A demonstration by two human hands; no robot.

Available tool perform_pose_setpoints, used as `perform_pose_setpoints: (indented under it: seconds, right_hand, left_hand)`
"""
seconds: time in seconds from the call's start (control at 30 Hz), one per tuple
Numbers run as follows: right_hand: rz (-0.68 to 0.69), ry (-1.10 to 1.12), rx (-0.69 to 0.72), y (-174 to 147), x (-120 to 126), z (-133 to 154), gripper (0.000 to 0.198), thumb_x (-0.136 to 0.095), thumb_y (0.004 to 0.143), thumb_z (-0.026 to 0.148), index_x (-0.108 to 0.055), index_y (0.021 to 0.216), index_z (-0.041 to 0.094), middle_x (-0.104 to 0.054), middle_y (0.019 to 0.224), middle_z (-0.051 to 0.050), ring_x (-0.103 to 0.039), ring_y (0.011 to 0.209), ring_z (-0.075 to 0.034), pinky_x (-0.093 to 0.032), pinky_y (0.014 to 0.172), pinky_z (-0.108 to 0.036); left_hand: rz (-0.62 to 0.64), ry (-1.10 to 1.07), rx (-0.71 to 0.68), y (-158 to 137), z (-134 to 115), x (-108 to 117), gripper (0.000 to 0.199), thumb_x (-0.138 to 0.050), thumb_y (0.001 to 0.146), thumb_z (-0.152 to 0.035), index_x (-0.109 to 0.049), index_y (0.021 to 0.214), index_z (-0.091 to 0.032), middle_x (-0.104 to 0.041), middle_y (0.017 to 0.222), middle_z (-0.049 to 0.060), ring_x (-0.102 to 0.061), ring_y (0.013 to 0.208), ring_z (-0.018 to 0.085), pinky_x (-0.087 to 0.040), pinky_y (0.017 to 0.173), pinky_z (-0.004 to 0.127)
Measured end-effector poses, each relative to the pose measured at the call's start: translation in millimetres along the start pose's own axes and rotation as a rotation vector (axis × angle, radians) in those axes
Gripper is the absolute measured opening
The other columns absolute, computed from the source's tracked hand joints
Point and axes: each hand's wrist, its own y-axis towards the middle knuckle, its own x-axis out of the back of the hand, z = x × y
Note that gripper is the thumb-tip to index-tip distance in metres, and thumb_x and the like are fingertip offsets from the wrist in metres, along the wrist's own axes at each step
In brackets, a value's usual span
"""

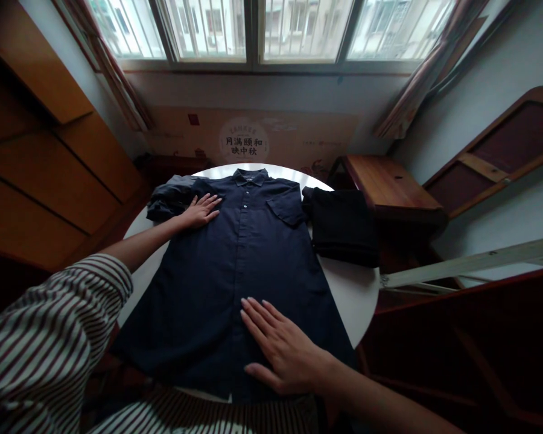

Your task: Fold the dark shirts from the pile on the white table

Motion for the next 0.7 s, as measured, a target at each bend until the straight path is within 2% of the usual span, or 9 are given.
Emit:
perform_pose_setpoints:
  seconds: [0.1, 0.17, 0.23, 0.3, 0.37, 0.5, 0.6, 0.7]
  right_hand:
    - [0.038, 0.09, -0.01, -9.6, -0.4, 9.1, 0.08, -0.046, 0.098, 0.05, -0.009, 0.159, 0.013, -0.006, 0.164, -0.012, -0.007, 0.151, -0.024, -0.011, 0.124, -0.044]
    - [0.022, 0.143, -0.035, -8.9, 2.4, 9.9, 0.072, -0.045, 0.1, 0.046, -0.018, 0.158, 0.014, -0.013, 0.163, -0.012, -0.011, 0.151, -0.023, -0.013, 0.124, -0.045]
    - [-0.01, 0.195, -0.06, -7.0, 7.3, 10.6, 0.065, -0.045, 0.1, 0.043, -0.027, 0.156, 0.014, -0.022, 0.162, -0.012, -0.017, 0.15, -0.022, -0.016, 0.123, -0.045]
    - [-0.039, 0.241, -0.086, -6.1, 13.5, 12.3, 0.06, -0.046, 0.1, 0.042, -0.035, 0.152, 0.014, -0.03, 0.159, -0.012, -0.024, 0.148, -0.022, -0.022, 0.122, -0.044]
    - [-0.061, 0.279, -0.11, -6.3, 19.8, 13.8, 0.056, -0.048, 0.1, 0.041, -0.042, 0.149, 0.015, -0.037, 0.156, -0.012, -0.034, 0.144, -0.022, -0.031, 0.119, -0.04]
    - [-0.117, 0.333, -0.106, -4.5, 27.6, 11.4, 0.047, -0.052, 0.098, 0.034, -0.052, 0.142, 0.018, -0.047, 0.15, -0.012, -0.049, 0.134, -0.021, -0.043, 0.111, -0.037]
    - [-0.141, 0.348, -0.094, 4.4, 31.9, 7.6, 0.043, -0.054, 0.096, 0.032, -0.056, 0.137, 0.018, -0.05, 0.147, -0.012, -0.052, 0.131, -0.022, -0.045, 0.109, -0.037]
    - [-0.149, 0.398, -0.063, 22.8, 42.6, 5.1, 0.038, -0.054, 0.097, 0.035, -0.061, 0.13, 0.018, -0.055, 0.143, -0.011, -0.056, 0.127, -0.021, -0.045, 0.107, -0.036]
  left_hand:
    - [-0.062, -0.039, 0.037, -2.8, -5.3, 2.4, 0.056, -0.031, 0.1, -0.047, -0.033, 0.153, -0.028, -0.027, 0.161, 0.003, -0.014, 0.15, 0.029, -0.001, 0.118, 0.059]
    - [-0.212, -0.083, 0.124, -8.0, -8.1, 4.3, 0.052, -0.032, 0.1, -0.042, -0.042, 0.148, -0.025, -0.038, 0.156, 0.005, -0.022, 0.147, 0.03, -0.008, 0.119, 0.057]
    - [-0.381, -0.132, 0.24, -18.3, -7.2, 6.7, 0.05, -0.036, 0.098, -0.034, -0.047, 0.143, -0.017, -0.047, 0.148, 0.012, -0.032, 0.142, 0.03, -0.019, 0.118, 0.05]
    - [-0.455, -0.191, 0.36, -35.0, -0.8, 9.2, 0.052, -0.044, 0.093, -0.031, -0.048, 0.14, -0.009, -0.051, 0.141, 0.019, -0.043, 0.134, 0.03, -0.03, 0.114, 0.043]
    - [-0.409, -0.267, 0.483, -58.6, 10.6, 11.5, 0.059, -0.053, 0.088, -0.035, -0.047, 0.139, -0.006, -0.053, 0.135, 0.023, -0.052, 0.126, 0.031, -0.039, 0.107, 0.039]
    - [-0.223, -0.477, 0.654, -118.7, 34.2, 14.5, 0.067, -0.062, 0.081, -0.048, -0.05, 0.134, -0.011, -0.065, 0.117, 0.017, -0.065, 0.104, 0.029, -0.051, 0.083, 0.033]
    - [-0.07, -0.723, 0.674, -157.3, 38.7, 17.4, 0.071, -0.065, 0.073, -0.061, -0.057, 0.125, -0.012, -0.07, 0.1, 0.013, -0.066, 0.081, 0.024, -0.048, 0.061, 0.028]
    - [0.082, -0.911, 0.598, -176.6, 30.3, 23.5, 0.071, -0.069, 0.061, -0.072, -0.068, 0.103, -0.014, -0.07, 0.084, 0.008, -0.061, 0.067, 0.02, -0.041, 0.053, 0.026]
